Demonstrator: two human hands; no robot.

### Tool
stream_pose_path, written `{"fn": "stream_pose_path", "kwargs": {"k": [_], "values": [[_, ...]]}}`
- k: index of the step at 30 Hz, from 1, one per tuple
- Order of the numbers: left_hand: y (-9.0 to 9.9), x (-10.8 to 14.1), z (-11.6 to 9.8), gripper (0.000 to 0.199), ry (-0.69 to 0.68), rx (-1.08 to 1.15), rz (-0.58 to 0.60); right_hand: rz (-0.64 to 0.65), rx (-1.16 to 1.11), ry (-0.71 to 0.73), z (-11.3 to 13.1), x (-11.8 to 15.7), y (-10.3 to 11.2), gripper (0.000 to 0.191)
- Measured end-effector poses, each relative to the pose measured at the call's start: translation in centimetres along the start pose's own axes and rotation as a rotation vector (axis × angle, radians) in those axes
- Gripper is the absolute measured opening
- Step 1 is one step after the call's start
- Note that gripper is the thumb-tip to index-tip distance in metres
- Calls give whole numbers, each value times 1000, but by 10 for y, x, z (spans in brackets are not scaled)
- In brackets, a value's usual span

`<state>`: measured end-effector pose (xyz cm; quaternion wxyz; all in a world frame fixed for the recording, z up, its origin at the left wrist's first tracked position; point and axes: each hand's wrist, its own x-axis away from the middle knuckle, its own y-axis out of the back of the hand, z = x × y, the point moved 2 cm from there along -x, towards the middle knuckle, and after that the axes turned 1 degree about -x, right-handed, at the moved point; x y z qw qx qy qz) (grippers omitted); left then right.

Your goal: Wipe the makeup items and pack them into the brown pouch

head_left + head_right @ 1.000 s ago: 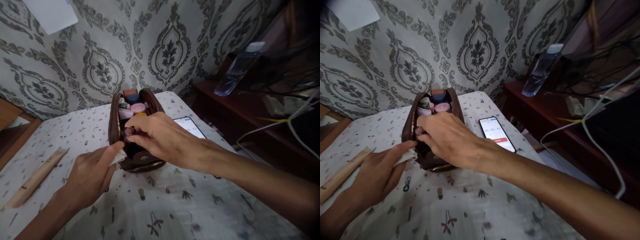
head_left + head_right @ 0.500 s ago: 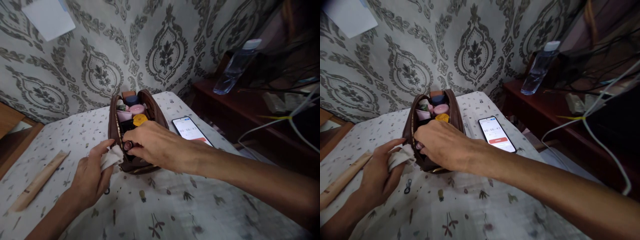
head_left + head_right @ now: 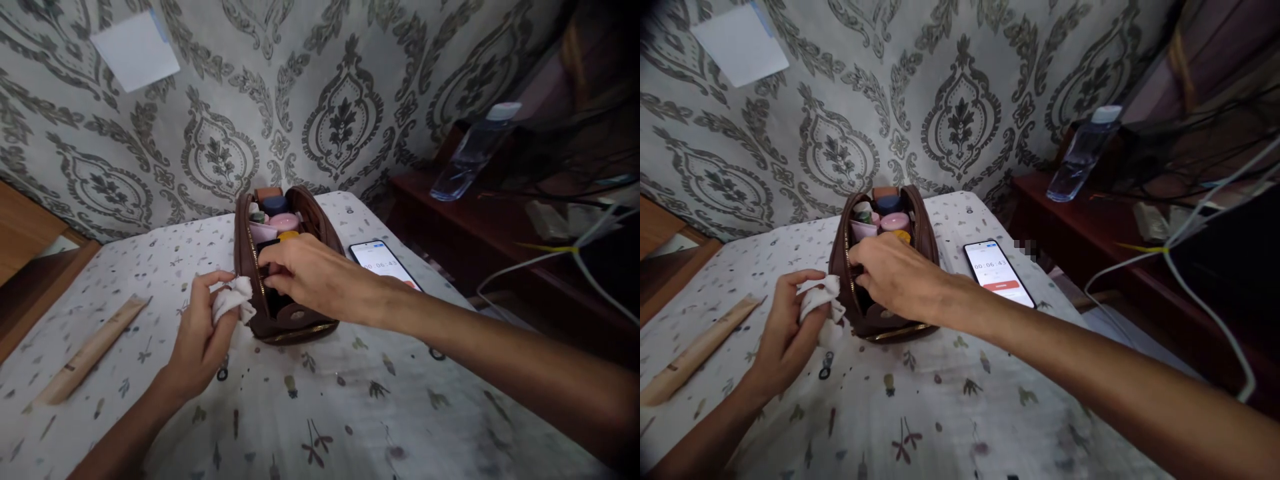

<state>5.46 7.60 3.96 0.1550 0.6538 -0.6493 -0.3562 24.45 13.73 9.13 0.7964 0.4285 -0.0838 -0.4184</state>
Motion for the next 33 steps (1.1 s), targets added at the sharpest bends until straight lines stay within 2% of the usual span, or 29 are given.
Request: {"fn": "stream_pose_path", "kwargs": {"k": [3, 10, 14, 16, 20, 23, 26, 29, 31, 33], "values": [[-1, -3, 2, 26, 32, 37, -7, -18, -6, -32, -1, -1, -1, 17], [-3, -7, 0, 25, 22, 135, 66, -44, 28, -72, 4, 4, 1, 16], [5, 0, 4, 29, 83, 88, -2, -154, 66, -61, 11, 23, 11, 16], [11, 8, 10, 32, 136, 52, -18, -180, 119, 2, 12, 38, 9, 13], [25, 35, 30, 33, 163, -66, 43, -181, 232, 188, 3, 67, -12, 12], [40, 62, 51, 31, 157, -226, 67, -303, 245, 237, -1, 82, -24, 18], [57, 80, 75, 30, 201, -341, 32, -492, 247, 280, 7, 91, -30, 20], [72, 79, 96, 31, 222, -386, -42, -597, 202, 329, 24, 97, -42, 19], [74, 68, 103, 35, 184, -392, -90, -556, 103, 355, 33, 99, -58, 18], [68, 54, 102, 39, 101, -401, -95, -454, -9, 348, 39, 98, -79, 17]]}}
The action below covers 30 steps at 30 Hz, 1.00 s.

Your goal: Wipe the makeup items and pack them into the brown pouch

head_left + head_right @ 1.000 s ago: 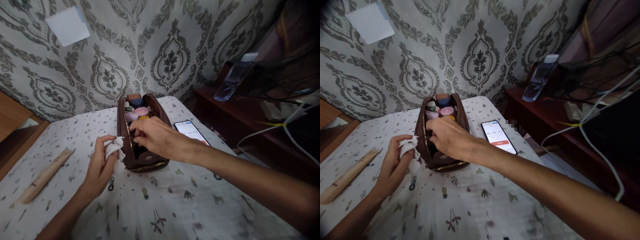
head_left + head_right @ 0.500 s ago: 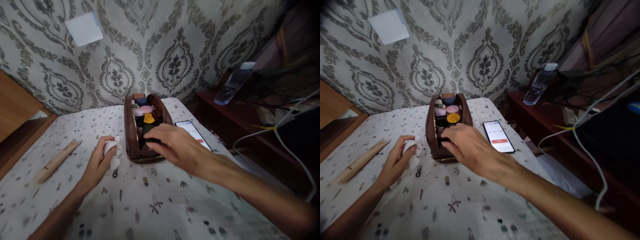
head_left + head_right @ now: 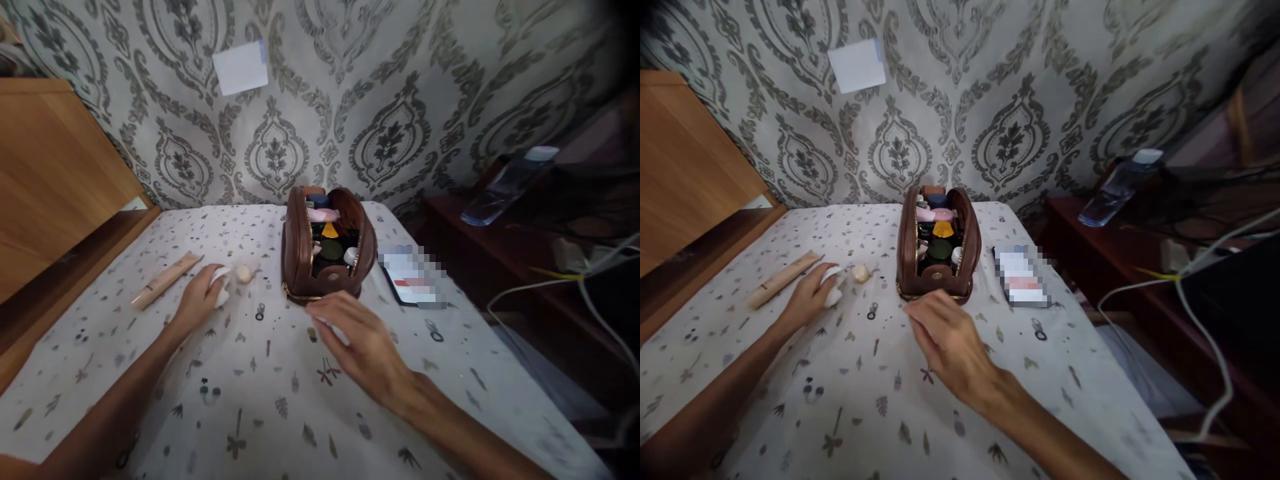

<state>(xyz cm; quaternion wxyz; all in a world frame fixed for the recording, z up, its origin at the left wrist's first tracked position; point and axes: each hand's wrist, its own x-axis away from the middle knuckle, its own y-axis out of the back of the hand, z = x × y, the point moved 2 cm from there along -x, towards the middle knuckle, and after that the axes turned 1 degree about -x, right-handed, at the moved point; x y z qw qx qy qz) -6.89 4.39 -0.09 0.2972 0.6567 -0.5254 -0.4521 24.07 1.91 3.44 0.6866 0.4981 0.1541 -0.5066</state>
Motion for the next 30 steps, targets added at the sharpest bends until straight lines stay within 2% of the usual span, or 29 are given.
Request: {"fn": "stream_pose_path", "kwargs": {"k": [3, 5, 7, 10, 12, 14, 18, 22, 24, 26, 30], "values": [[-17, -15, -17, 43, -108, -132, 73, 135, -84, -124, 1, 8, -30, 17], [-27, -20, -27, 40, -115, -283, 144, 197, -157, -289, -2, 10, -47, 17], [-32, -20, -33, 34, -100, -349, 162, 214, -289, -496, -7, 11, -61, 16], [-26, -11, -41, 27, -91, -197, 85, 130, -604, -778, -11, 11, -78, 23], [-19, 1, -50, 25, -111, -25, 21, 21, -868, -951, -10, 13, -88, 39], [-13, 16, -64, 22, -186, 110, -19, -69, -1106, -1066, -5, 14, -96, 52], [-15, 42, -90, 20, -415, 149, -100, -136, -1357, -1046, 7, 15, -104, 48], [-21, 50, -95, 25, -434, 188, -129, -131, -1360, -1021, 9, 19, -105, 46], [-20, 50, -92, 29, -371, 279, -104, -97, -1302, -1005, 7, 21, -105, 44], [-19, 48, -89, 35, -237, 420, -52, -63, -1204, -957, 6, 22, -102, 41], [-22, 47, -81, 47, 90, 720, 180, -35, -922, -772, 9, 23, -95, 41]]}}
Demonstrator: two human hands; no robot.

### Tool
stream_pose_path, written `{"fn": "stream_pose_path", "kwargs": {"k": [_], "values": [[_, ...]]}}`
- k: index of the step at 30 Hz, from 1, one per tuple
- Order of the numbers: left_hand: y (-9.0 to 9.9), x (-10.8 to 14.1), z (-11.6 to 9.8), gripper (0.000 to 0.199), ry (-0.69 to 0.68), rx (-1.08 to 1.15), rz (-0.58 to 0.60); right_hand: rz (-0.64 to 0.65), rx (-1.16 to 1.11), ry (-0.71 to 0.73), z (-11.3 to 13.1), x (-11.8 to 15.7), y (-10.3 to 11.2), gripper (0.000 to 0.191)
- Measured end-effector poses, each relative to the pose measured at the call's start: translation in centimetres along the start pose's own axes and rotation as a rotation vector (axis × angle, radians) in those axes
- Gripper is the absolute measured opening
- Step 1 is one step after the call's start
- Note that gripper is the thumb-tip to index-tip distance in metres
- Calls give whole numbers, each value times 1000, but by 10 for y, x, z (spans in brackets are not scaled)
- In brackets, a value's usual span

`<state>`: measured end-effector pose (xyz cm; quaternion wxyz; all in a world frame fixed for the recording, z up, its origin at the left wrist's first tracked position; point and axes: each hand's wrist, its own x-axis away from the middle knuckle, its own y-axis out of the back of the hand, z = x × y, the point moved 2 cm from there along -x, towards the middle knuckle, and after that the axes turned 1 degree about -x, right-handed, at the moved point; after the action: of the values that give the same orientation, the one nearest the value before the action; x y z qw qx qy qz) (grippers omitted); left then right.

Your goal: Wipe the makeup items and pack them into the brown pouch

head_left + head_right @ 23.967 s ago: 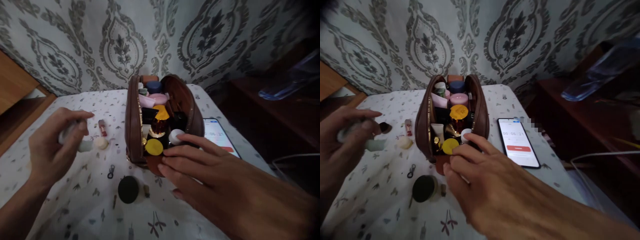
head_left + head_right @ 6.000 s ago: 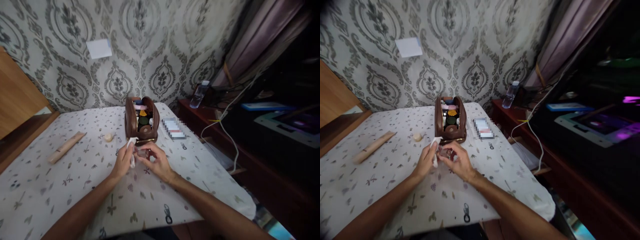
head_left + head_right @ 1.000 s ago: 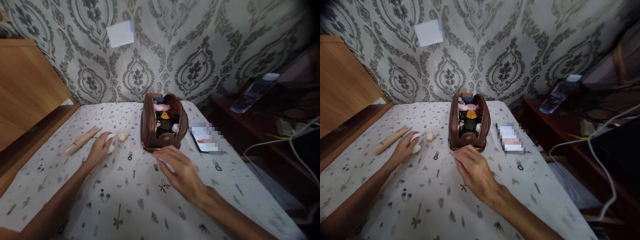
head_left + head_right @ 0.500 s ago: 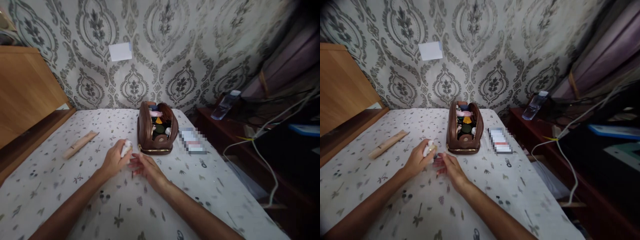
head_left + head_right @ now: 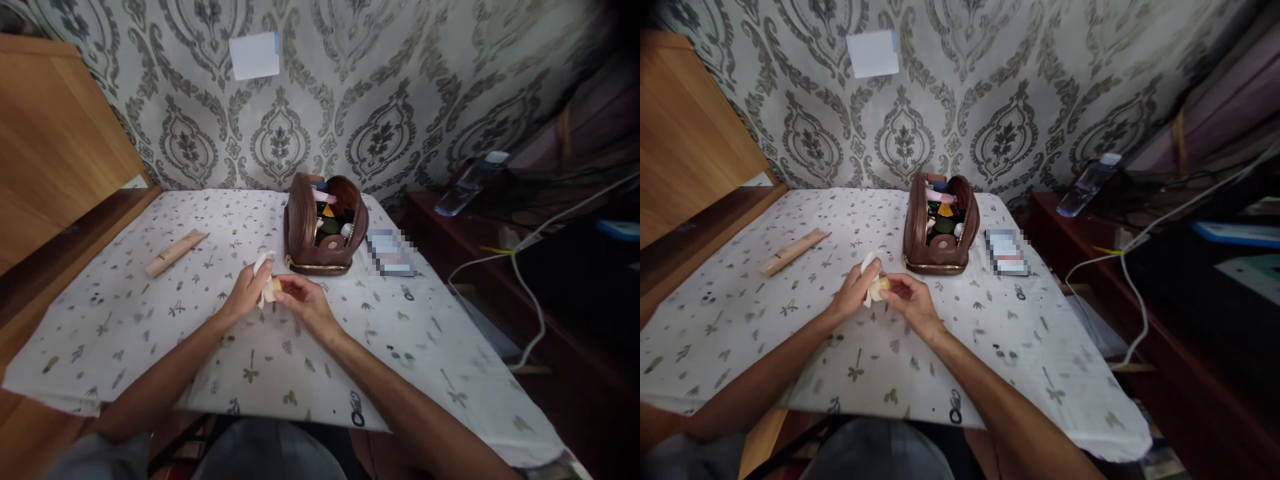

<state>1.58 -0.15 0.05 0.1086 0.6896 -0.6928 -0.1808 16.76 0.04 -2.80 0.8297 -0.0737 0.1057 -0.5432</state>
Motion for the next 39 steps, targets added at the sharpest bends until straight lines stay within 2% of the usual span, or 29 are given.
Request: {"fn": "stream_pose_path", "kwargs": {"k": [3, 5, 7, 10, 12, 14, 17, 20, 22, 24, 27, 30, 33, 36, 39], "values": [[-2, 1, 4, 51, 113, 113, 74, -17, 269, 214, 5, 5, 1, 38], [-5, 3, 3, 53, 94, 132, 76, -30, 417, 341, 5, 7, 1, 37], [-9, 7, -1, 49, 12, 86, 64, -74, 512, 414, 4, 8, 2, 36], [-17, 14, -7, 33, -118, -75, 72, -156, 610, 447, 0, 7, 4, 36], [-21, 17, -7, 27, -145, -151, 85, -160, 678, 446, -1, 8, 4, 33], [-21, 17, -6, 27, -132, -160, 98, -106, 737, 436, -1, 10, 2, 25], [-14, 12, -2, 38, -80, -92, 103, 50, 775, 451, -1, 14, 0, 17], [-5, 6, 6, 54, 65, -47, 139, 210, 723, 473, 0, 18, -2, 29], [-3, 5, 12, 58, 163, -3, 163, 253, 634, 450, 1, 18, -2, 37], [-4, 5, 15, 57, 213, 81, 140, 233, 517, 402, 1, 19, -4, 40], [-9, 6, 15, 60, 231, 171, 81, 71, 335, 308, -1, 18, -7, 45], [-14, 9, 7, 62, 133, 119, 21, -128, 215, 210, -7, 18, -10, 44], [-16, 14, -1, 57, -7, -10, 14, -229, 87, 100, -14, 15, -10, 44], [-20, 17, -3, 54, -117, -138, 16, -214, -65, 10, -15, 10, -8, 46], [-22, 18, -2, 51, -211, -237, -13, -167, -116, -39, -13, 9, -6, 47]]}}
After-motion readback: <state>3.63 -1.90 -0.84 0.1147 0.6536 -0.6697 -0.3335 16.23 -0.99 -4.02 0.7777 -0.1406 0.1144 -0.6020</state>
